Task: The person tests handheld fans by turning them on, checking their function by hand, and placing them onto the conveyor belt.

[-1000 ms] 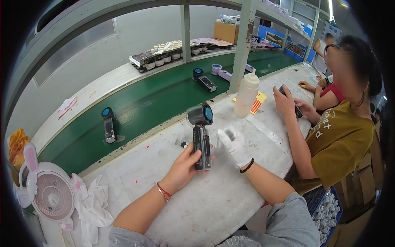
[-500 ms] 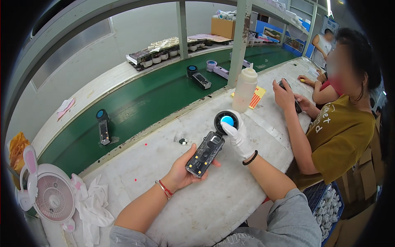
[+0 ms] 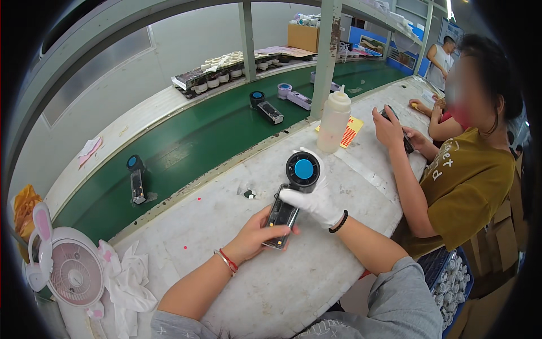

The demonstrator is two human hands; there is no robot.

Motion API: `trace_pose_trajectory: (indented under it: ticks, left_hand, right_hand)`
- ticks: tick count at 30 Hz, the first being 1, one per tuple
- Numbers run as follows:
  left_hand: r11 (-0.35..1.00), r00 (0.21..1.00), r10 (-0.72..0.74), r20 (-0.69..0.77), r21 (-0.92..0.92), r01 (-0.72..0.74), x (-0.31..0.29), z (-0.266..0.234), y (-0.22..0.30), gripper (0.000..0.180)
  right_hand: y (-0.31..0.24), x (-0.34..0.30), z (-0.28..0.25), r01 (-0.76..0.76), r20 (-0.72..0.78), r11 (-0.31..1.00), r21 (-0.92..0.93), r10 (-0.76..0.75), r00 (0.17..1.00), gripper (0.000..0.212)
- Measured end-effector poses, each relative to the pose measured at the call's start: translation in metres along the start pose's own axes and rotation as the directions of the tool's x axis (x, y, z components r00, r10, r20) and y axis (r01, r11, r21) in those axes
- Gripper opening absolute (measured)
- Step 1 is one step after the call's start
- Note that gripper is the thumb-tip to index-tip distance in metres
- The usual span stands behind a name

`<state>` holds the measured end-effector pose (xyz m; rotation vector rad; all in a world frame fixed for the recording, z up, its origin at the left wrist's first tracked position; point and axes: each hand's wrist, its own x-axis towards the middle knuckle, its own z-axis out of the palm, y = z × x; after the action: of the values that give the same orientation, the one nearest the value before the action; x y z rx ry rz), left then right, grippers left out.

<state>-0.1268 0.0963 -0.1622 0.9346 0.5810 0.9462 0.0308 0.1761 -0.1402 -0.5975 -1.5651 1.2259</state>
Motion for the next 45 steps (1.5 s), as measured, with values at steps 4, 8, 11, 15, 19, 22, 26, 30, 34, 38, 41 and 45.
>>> trace_pose_trajectory:
  ticks: [4,8,11,15,19,22,26,30,34,38,41,45]
  left_hand:
    - [0.989,0.998,0.058,0.001,0.137,-0.057,0.000,0.009,0.002,0.054]
    - [0.978,0.996,0.057,0.064,0.195,-0.069,0.000,0.005,0.001,0.054]
    - [0.982,1.000,0.010,0.016,0.189,-0.013,0.000,0.001,-0.001,0.055]
    - [0.983,0.999,0.031,0.026,0.179,-0.035,0.001,0.005,0.002,0.055]
    - [0.989,0.999,0.023,-0.024,0.150,-0.019,0.000,0.003,-0.003,0.061]
    - [0.990,1.000,-0.016,-0.010,0.143,0.017,-0.003,0.001,0.003,0.061]
    - [0.976,0.948,-0.215,0.234,0.075,0.203,-0.002,0.000,0.009,0.063]
    - [0.968,0.955,-0.156,0.251,-0.156,0.199,-0.009,-0.001,0.022,0.062]
    - [0.960,0.989,-0.094,-0.110,-0.274,0.061,0.001,-0.005,0.015,0.047]
    - [0.943,0.993,-0.117,-0.029,-0.318,0.102,0.005,-0.023,0.008,0.041]
    - [0.933,0.987,-0.148,-0.060,-0.338,0.120,0.001,-0.026,0.009,0.042]
    - [0.921,0.986,-0.160,-0.044,-0.366,0.133,0.003,-0.028,0.004,0.043]
  right_hand:
    - [-0.010,-0.009,0.005,0.117,0.170,0.976,-0.185,-0.085,0.982,0.130]
    - [-0.014,-0.011,0.009,0.097,0.185,0.995,-0.031,-0.090,0.979,0.116]
    - [-0.010,-0.007,0.010,-0.018,0.146,0.993,0.118,0.001,0.989,0.103]
    - [-0.014,-0.012,0.012,0.100,0.157,0.995,0.015,-0.101,0.982,0.085]
    - [-0.016,-0.007,0.011,-0.026,0.119,0.991,0.134,0.010,0.993,0.087]
    - [-0.013,-0.003,0.010,-0.102,0.084,0.968,0.230,0.085,0.993,0.092]
    - [-0.003,0.008,-0.021,0.091,0.207,0.994,-0.063,-0.077,0.975,0.086]
    - [-0.008,0.008,-0.021,0.126,0.126,0.991,-0.051,-0.118,0.985,0.064]
    - [0.004,0.015,-0.041,-0.187,-0.079,0.981,-0.060,0.182,0.980,0.033]
    - [0.021,0.017,-0.044,0.018,-0.114,0.970,-0.242,-0.047,0.992,0.039]
    - [-0.004,0.015,-0.029,-0.307,0.015,0.945,0.114,0.307,0.951,0.040]
    - [0.016,0.018,-0.040,-0.304,0.068,0.945,0.119,0.298,0.952,0.042]
